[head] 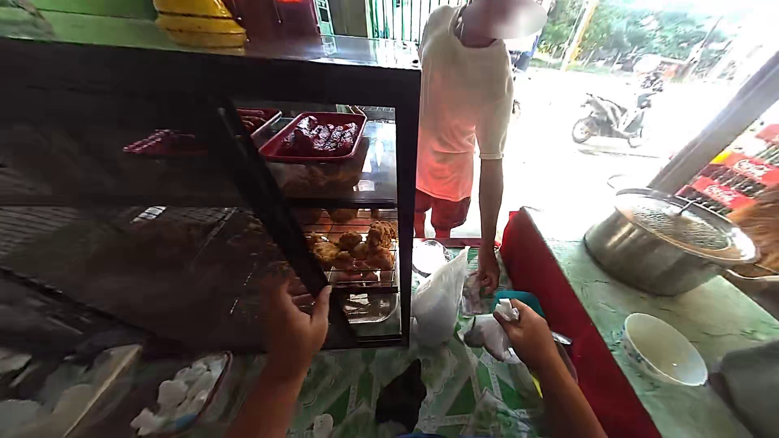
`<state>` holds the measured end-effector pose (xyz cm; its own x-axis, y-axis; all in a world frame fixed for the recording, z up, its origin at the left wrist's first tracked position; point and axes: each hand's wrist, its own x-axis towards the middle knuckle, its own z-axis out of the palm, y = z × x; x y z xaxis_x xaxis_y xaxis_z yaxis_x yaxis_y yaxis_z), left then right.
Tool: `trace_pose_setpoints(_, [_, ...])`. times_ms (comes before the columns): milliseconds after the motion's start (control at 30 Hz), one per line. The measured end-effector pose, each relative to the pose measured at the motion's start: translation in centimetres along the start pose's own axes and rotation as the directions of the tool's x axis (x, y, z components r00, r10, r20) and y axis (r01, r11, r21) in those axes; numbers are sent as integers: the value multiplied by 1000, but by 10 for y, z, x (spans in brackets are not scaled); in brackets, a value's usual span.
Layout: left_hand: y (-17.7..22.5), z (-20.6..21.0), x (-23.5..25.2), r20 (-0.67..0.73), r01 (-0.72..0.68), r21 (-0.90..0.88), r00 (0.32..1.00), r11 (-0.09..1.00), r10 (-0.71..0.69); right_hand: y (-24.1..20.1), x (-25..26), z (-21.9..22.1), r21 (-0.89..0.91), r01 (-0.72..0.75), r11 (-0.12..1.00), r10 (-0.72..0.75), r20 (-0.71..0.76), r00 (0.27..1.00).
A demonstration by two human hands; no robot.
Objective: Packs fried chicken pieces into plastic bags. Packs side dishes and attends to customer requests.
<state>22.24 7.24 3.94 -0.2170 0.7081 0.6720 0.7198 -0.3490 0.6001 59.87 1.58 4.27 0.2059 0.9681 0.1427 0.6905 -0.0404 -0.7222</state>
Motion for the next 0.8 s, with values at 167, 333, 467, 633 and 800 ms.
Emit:
trace_pose_setpoints(167, [31,29,-12,61,-94,-94,993,991,100,-29,48,-38,-122,37,992,-39,-13,999])
trace_pose_setpoints(333, [50,43,-30,182,-119,-222,970,968,161,-21,98,-41,-167,-10,986,23,74,997])
trace_pose_setpoints(467, [67,49,-35,249,-59,-265,960,963,127,-8,134,-32,-229,-35,973,61,106,993])
trace_pose_setpoints(633, [68,47,-44,249,-43,-312,960,949,126,5,168,-18,-257,-39,966,68,107,992])
trace_pose_setpoints(800, [51,37,-83,315,-16,-199,946,980,79,9,185,-7,-347,-5,938,32,71,997])
